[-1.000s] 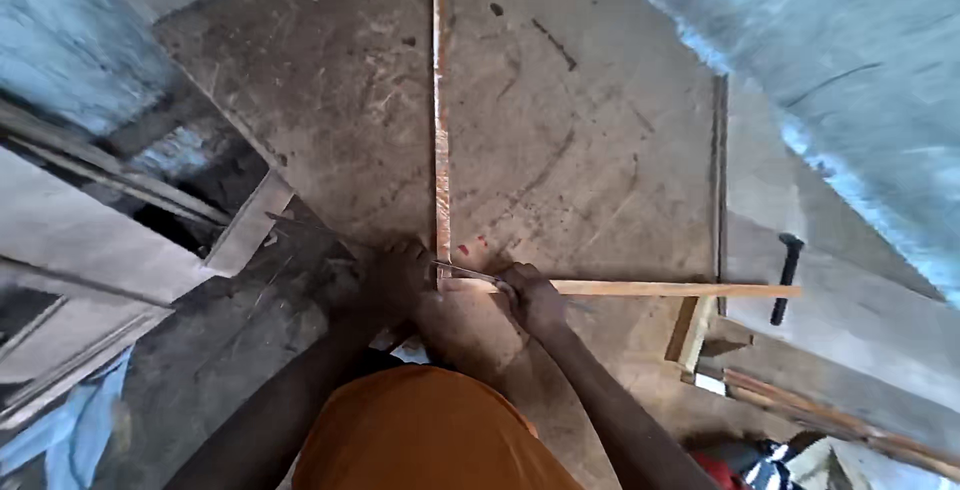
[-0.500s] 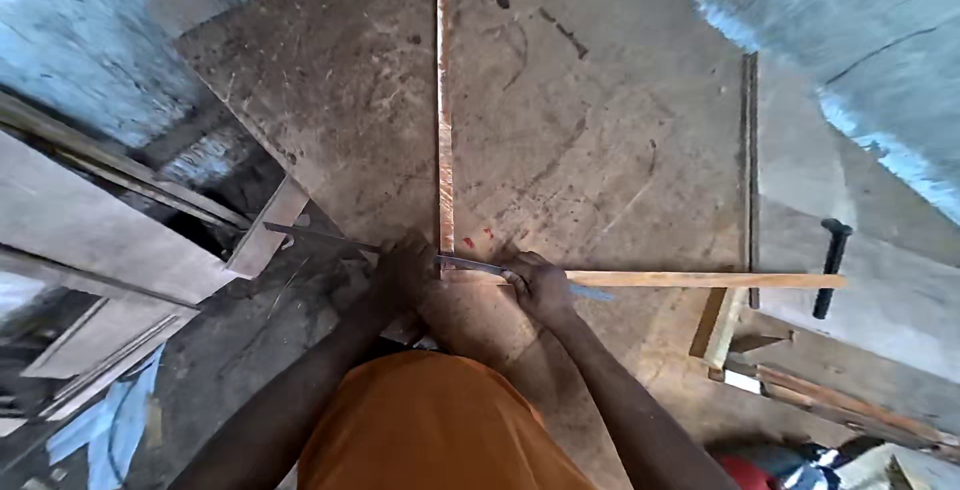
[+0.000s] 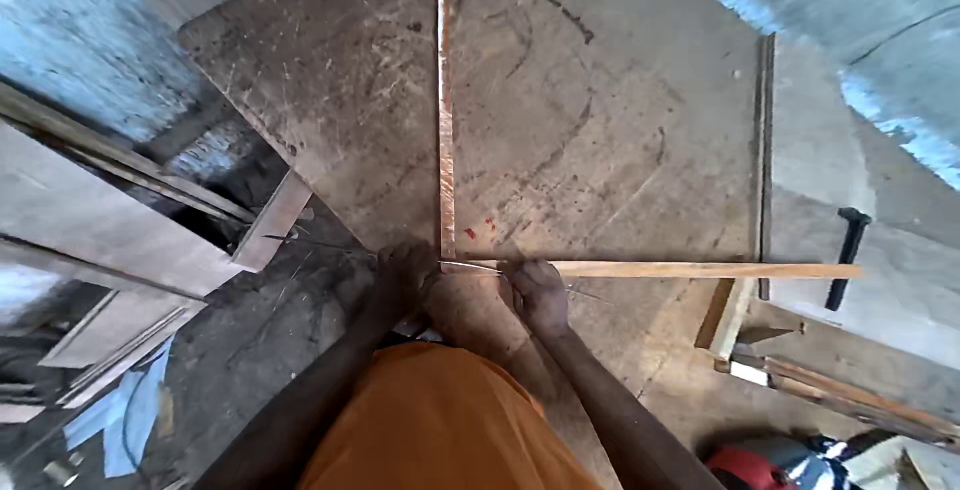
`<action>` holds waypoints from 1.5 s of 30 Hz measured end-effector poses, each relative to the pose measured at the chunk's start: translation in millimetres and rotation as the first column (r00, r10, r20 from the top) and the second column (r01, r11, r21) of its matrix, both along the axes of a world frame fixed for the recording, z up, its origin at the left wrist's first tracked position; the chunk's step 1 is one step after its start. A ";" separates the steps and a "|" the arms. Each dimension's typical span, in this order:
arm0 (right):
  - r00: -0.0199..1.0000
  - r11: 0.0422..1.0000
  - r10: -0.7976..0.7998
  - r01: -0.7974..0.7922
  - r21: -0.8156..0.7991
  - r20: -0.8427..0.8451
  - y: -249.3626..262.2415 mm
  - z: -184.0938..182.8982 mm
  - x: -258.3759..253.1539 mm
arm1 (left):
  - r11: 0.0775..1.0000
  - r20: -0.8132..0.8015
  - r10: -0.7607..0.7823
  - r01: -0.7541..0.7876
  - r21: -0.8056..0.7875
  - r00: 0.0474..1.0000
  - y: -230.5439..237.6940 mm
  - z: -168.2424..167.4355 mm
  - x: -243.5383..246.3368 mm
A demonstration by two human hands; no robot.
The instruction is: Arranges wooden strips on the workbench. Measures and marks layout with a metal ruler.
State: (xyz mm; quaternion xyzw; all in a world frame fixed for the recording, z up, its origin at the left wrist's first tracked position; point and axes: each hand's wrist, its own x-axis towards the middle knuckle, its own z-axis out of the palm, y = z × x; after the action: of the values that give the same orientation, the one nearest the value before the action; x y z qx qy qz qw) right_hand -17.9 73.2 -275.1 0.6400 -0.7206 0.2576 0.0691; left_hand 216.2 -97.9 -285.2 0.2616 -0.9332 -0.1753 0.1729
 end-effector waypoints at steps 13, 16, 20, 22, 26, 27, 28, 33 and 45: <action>0.975 0.986 -0.116 0.091 0.136 0.188 -7.3 22.1 6.2 | 0.997 0.013 0.045 -0.044 -0.071 0.999 -17.5 31.0 -6.1; 0.905 0.952 -0.272 0.204 0.227 0.329 -20.2 41.4 7.3 | 0.998 -0.073 0.009 -0.013 -0.055 0.997 -24.4 51.8 -9.8; 0.698 0.898 -0.438 0.318 0.304 0.566 -42.8 49.4 -3.7 | 0.973 -0.047 -0.192 0.196 0.122 0.980 -19.3 40.3 -14.4; 0.617 0.874 -0.485 0.368 0.317 0.620 -54.6 50.3 -10.8 | 0.970 -0.078 -0.215 0.222 0.096 0.973 -17.6 19.4 -17.5; 0.556 0.842 -0.534 0.414 0.345 0.637 -65.6 37.9 -20.7 | 0.983 -0.109 -0.169 0.176 0.057 0.980 -10.6 15.8 -17.1; 0.549 0.834 -0.547 0.424 0.354 0.632 -66.5 33.6 -20.5 | 0.984 -0.127 -0.172 0.176 0.019 0.977 -9.1 11.1 -15.2; 0.546 0.828 -0.556 0.430 0.360 0.627 -66.9 30.5 -20.5 | 0.982 -0.100 -0.186 0.186 -0.007 0.977 -5.4 7.4 -10.8; 0.559 0.807 -0.591 0.422 0.413 0.582 -69.9 28.7 -22.5 | 0.979 -0.025 -0.192 0.189 -0.079 0.981 0.3 -10.0 -6.9; 0.600 0.887 -0.453 0.377 0.267 0.659 -61.6 19.4 -21.3 | 0.876 -0.093 0.210 -0.145 0.460 0.973 -7.0 33.5 -44.6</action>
State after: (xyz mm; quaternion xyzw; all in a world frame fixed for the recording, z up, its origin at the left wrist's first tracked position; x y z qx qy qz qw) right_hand -39.2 11.6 -255.7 0.3091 -0.8315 0.4226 -0.1858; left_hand 171.6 -104.9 -251.7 0.3664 -0.8247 -0.3878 0.1880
